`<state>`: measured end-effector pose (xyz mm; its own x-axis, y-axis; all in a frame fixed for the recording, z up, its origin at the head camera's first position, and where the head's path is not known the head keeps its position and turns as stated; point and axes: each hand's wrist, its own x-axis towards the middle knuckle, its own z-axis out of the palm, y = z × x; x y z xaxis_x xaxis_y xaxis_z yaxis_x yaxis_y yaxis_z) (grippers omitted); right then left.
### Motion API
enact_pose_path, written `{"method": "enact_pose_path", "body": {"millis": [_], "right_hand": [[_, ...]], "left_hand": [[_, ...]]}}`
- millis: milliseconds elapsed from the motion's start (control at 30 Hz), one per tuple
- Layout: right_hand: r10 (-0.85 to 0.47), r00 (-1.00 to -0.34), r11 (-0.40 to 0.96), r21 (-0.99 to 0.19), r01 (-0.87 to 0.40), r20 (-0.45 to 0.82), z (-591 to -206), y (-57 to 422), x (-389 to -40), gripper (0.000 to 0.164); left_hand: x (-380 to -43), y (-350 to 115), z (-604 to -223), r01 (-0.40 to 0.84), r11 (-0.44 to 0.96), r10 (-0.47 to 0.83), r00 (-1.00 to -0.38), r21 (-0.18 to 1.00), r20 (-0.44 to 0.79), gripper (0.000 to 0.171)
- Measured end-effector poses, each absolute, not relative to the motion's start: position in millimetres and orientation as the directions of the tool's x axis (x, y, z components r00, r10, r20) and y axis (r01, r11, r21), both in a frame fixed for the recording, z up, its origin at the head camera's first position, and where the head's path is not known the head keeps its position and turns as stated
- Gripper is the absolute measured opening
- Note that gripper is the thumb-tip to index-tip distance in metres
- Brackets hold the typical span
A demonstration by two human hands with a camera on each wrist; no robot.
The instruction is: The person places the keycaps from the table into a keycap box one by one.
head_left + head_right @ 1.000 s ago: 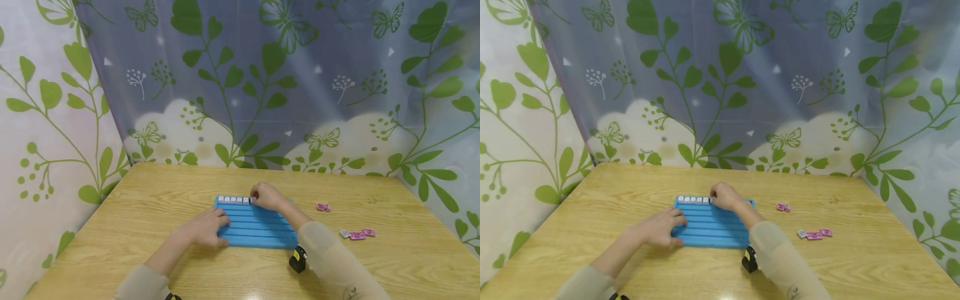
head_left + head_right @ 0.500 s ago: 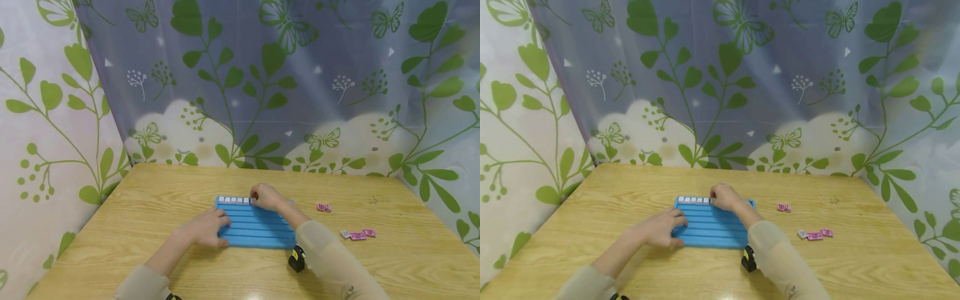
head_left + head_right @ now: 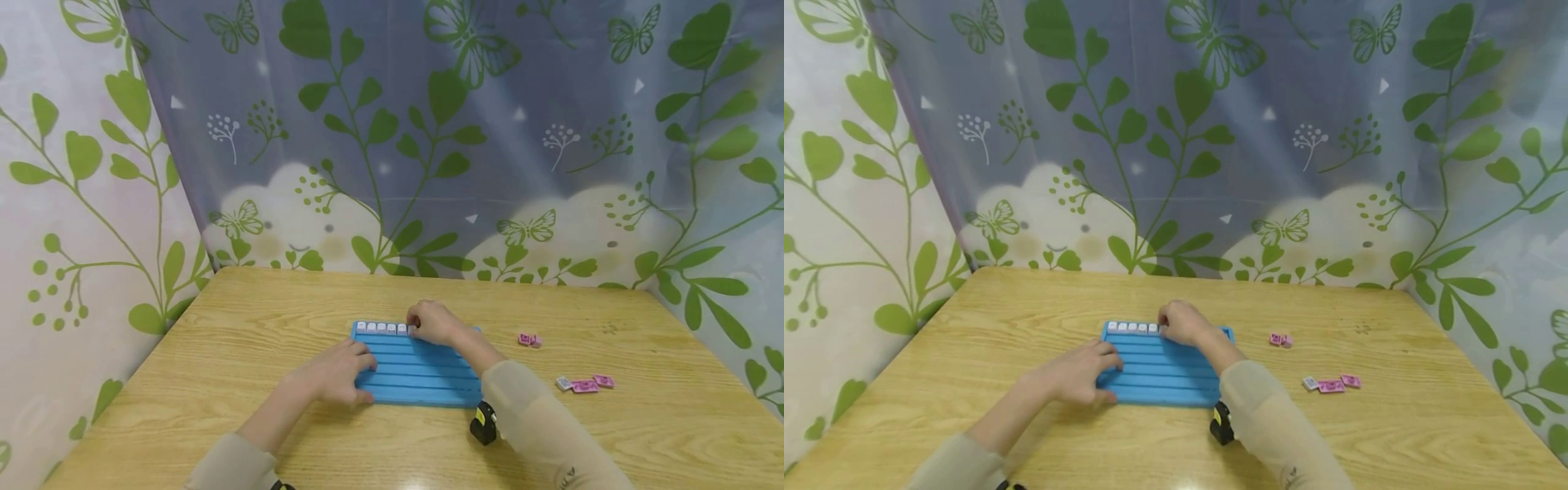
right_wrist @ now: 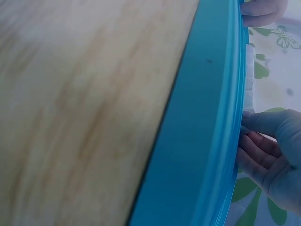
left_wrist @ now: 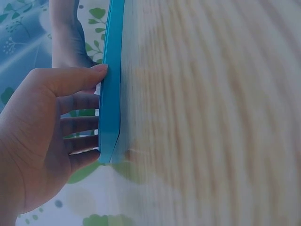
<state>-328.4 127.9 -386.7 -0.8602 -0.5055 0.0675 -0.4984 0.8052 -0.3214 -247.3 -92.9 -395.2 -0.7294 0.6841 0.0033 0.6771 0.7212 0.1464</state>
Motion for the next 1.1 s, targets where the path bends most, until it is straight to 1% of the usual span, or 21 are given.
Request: {"method": "enact_pose_path", "body": {"millis": [567,733,933,1100], "right_hand": [[-0.503,-0.863,0.815,-0.309,-0.49,0.043,-384.4,127.0,-328.0,0.009],[-0.515,-0.856,0.814,-0.297,-0.499,0.027,-382.4,133.4,-326.2,0.016],[-0.484,-0.875,0.833,-0.292,-0.469,0.024,-376.6,150.3,-325.7,0.023],[-0.486,-0.874,0.835,-0.301,-0.46,-0.013,-372.9,163.5,-324.5,0.027]], "left_hand": [[-247.0,-92.5,-394.5,0.671,0.726,0.679,-0.734,0.153,-0.002,0.049],[-246.8,-92.8,-395.6,0.67,0.724,0.68,-0.734,0.163,-0.003,0.049],[-247.6,-92.9,-395.3,0.676,0.72,0.684,-0.729,0.158,-0.001,0.047],[-247.1,-92.7,-395.0,0.678,0.718,0.687,-0.727,0.159,-0.002,0.047]]}}
